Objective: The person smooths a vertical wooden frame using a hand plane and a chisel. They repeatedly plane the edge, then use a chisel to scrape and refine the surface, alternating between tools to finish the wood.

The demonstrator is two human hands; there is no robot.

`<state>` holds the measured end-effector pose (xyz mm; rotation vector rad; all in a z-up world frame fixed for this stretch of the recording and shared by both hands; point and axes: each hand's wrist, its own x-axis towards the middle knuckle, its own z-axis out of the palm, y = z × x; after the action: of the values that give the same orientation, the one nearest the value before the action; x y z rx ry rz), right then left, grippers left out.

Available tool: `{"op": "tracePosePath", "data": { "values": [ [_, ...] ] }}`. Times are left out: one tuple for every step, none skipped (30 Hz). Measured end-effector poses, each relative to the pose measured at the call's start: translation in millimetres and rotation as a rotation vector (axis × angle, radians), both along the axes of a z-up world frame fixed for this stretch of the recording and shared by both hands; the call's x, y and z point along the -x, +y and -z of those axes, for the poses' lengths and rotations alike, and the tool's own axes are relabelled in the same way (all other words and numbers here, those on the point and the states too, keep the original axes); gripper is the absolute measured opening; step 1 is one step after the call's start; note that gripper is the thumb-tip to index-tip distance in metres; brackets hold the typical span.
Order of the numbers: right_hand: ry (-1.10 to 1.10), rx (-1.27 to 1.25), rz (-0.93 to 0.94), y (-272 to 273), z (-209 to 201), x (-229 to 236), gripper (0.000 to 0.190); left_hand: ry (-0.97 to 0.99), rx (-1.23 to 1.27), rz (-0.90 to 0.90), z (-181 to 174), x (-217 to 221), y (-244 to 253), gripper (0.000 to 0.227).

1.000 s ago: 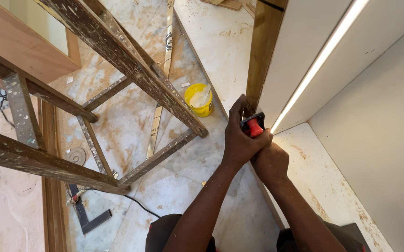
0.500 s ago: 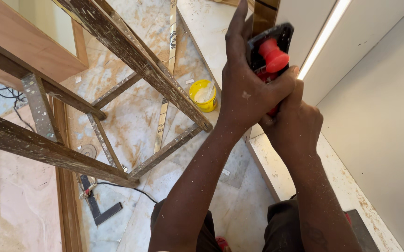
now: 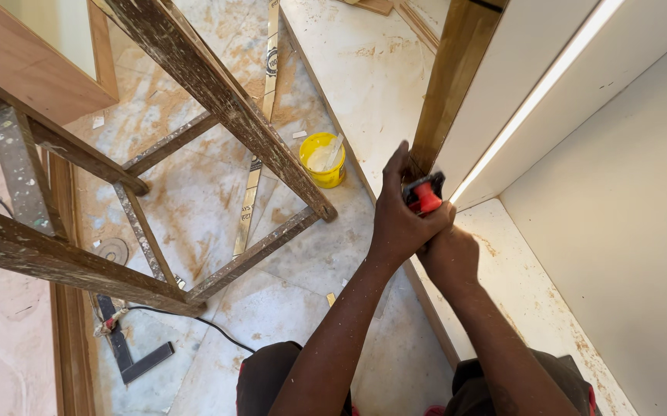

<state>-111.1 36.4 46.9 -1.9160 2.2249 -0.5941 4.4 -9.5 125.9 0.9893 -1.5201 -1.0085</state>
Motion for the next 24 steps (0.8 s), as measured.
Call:
{"op": "tracePosePath", "data": {
  "values": [
    [-0.017, -0.028, -0.002, 0, 14, -1, 0.034, -0.017, -0.022, -0.006, 13, 0, 1, 0.106],
    [-0.035, -0.055, -0.004, 1, 27, -2, 0.032, -0.033, -0.043, -0.011, 26, -1, 2, 0.105],
    [-0.047, -0.07, -0.003, 1, 40, -5, 0.029, -0.051, -0.064, -0.015, 39, -1, 2, 0.104],
    [-0.06, -0.084, -0.001, 1, 51, -8, 0.027, -0.055, -0.074, -0.019, 50, -2, 3, 0.104],
    [-0.072, -0.097, 0.002, 1, 61, -9, 0.025, -0.058, -0.083, -0.021, 61, -2, 3, 0.104],
    [-0.088, -0.088, 0.001, -1, 70, -10, 0.026, -0.061, -0.091, -0.023, 70, -2, 2, 0.104],
    [-0.102, -0.084, 0.0, 0, 77, -10, 0.027, -0.065, -0.095, -0.026, 80, -1, 1, 0.103],
    [-0.117, -0.079, -0.001, 0, 84, -8, 0.027, -0.069, -0.099, -0.029, 89, 0, 0, 0.102],
    [-0.125, -0.088, -0.009, 0, 90, -7, 0.027, -0.072, -0.102, -0.035, 97, 1, 0, 0.101],
    [-0.134, -0.096, -0.017, 0, 95, -6, 0.027, -0.069, -0.117, -0.041, 104, 3, 0, 0.101],
    [-0.146, -0.103, -0.025, 1, 100, -6, 0.027, -0.069, -0.131, -0.048, 111, 3, 0, 0.1],
    [-0.162, -0.118, -0.019, 2, 103, -6, 0.025, -0.069, -0.145, -0.054, 116, 4, 2, 0.099],
    [-0.177, -0.131, -0.011, 2, 107, -7, 0.023, -0.063, -0.145, -0.061, 121, 4, 2, 0.098],
    [-0.192, -0.144, -0.003, 2, 109, -8, 0.021, -0.057, -0.144, -0.068, 125, 4, 4, 0.097],
    [-0.203, -0.158, -0.001, 1, 110, -5, 0.022, -0.051, -0.138, -0.074, 128, 6, 4, 0.096],
    [-0.213, -0.173, 0.001, 1, 111, -1, 0.023, -0.035, -0.143, -0.073, 129, 9, 4, 0.094],
    [-0.227, -0.187, 0.002, -1, 111, -1, 0.024, -0.021, -0.148, -0.073, 129, 10, 4, 0.093],
    [-0.204, -0.167, -0.022, -3, 111, 1, 0.025, -0.008, -0.152, -0.073, 128, 10, 3, 0.092],
    [-0.184, -0.151, -0.045, -2, 112, 0, 0.026, -0.018, -0.169, -0.071, 127, 8, 5, 0.091],
    [-0.164, -0.136, -0.068, 0, 112, 0, 0.026, -0.028, -0.186, -0.069, 125, 7, 6, 0.089],
    [-0.131, -0.109, -0.09, 0, 110, 1, 0.023, -0.036, -0.203, -0.066, 121, 7, 6, 0.088],
    [-0.097, -0.082, -0.112, 0, 107, 1, 0.02, -0.026, -0.185, -0.063, 116, 6, 6, 0.087],
    [-0.061, -0.053, -0.132, -1, 103, 2, 0.017, -0.013, -0.165, -0.058, 110, 7, 6, 0.087],
    [-0.054, -0.038, -0.134, -3, 96, 3, 0.015, 0.0, -0.145, -0.054, 102, 8, 4, 0.087]
  ]
}}
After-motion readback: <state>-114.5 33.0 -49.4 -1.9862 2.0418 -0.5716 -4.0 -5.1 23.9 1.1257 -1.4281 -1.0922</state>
